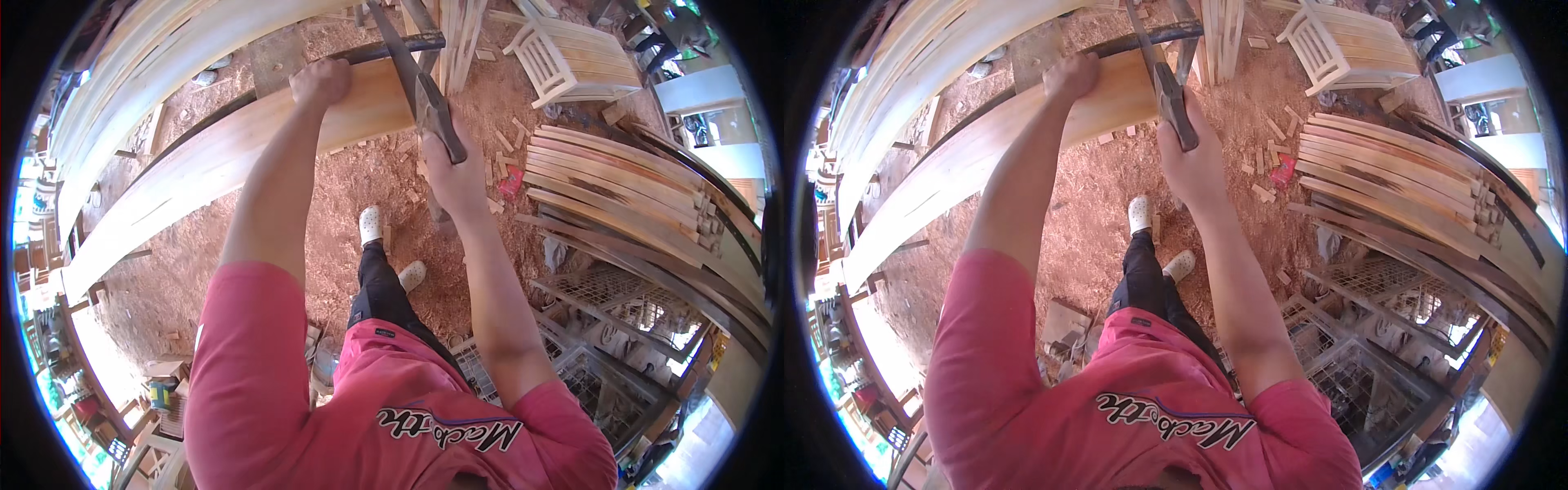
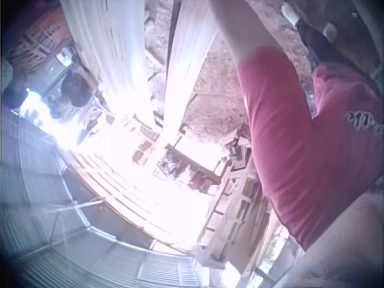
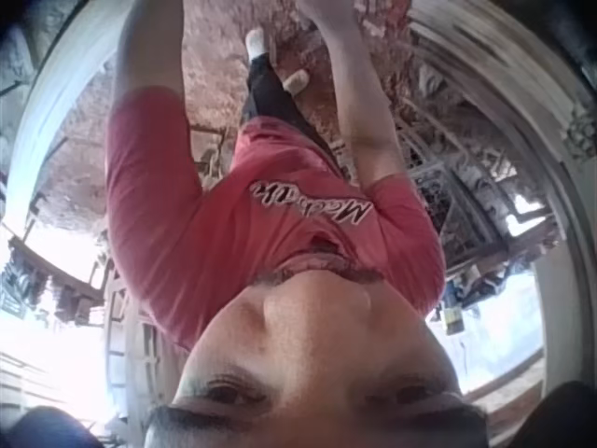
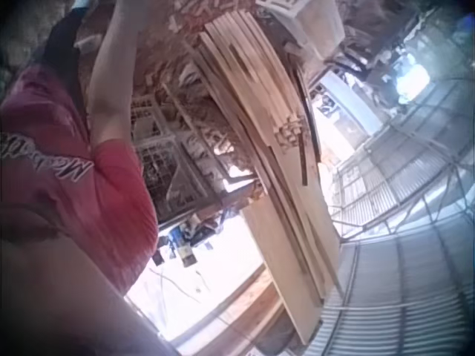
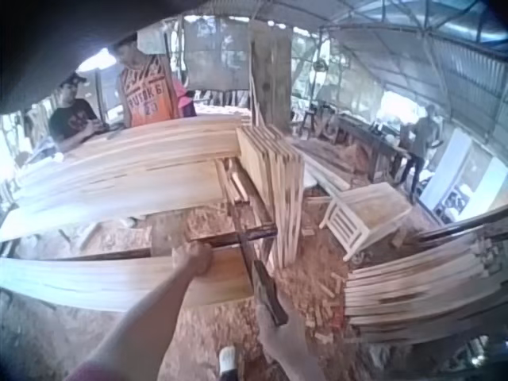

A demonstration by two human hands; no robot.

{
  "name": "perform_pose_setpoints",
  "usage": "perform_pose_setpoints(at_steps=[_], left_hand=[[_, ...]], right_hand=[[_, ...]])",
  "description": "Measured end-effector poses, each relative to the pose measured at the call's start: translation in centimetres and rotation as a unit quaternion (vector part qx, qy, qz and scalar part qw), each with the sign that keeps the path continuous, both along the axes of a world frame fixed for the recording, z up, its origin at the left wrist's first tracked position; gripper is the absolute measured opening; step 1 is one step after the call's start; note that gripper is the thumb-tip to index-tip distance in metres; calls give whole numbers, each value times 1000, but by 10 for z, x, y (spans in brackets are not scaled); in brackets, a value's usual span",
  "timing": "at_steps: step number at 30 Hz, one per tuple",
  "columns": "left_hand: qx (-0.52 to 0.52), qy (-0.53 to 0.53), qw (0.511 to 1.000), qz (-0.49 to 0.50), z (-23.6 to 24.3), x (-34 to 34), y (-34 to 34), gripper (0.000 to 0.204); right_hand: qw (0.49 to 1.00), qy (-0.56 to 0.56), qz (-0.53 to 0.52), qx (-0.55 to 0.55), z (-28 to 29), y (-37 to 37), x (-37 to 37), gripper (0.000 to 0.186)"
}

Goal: The person cuts a wooden board using a hand saw, flips and marks the board with a pen, and saws it again using the hand saw before moving it.

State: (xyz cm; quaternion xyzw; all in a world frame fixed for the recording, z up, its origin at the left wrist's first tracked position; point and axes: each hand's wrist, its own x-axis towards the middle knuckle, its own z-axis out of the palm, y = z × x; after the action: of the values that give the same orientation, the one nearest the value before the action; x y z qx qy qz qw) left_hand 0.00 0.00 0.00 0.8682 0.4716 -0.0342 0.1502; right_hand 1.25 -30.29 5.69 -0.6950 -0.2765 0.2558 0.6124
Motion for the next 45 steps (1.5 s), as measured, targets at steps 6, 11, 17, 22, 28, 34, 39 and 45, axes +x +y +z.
perform_pose_setpoints(at_steps=[6, 11, 17, 22, 28, 34, 39, 45], left_hand=[[-15, 6, 1000, -4, 15, 4, -9, 59], [-3, 18, 1000, 4, 13, 6, -12, 54], [-11, 4, 1000, -18, 9, 1, -8, 57], [-19, -4, 1000, -4, 16, 0, -11, 56], [-14, -6, 1000, -10, 13, 1, -11, 55], [5, -7, 1000, -27, 14, -2, -11, 52], [-20, 0, 1000, -15, 20, 0, -13, 52], [-15, 3, 1000, -1, 14, 3, -12, 54]], right_hand=[[990, 51, -76, -103, 3, -152, -100, 59], [997, -53, -39, -36, 7, -158, -99, 61], [1000, 16, -21, -1, -24, 1, 10, 51], [994, 62, -56, -70, -6, -127, -82, 55], [995, -31, -79, -56, 21, -162, -114, 56], [998, 21, -25, -58, -15, 4, 12, 53], [995, 39, -66, -58, -15, -113, -74, 58], [997, 17, -46, -59, 28, -175, -116, 57]])
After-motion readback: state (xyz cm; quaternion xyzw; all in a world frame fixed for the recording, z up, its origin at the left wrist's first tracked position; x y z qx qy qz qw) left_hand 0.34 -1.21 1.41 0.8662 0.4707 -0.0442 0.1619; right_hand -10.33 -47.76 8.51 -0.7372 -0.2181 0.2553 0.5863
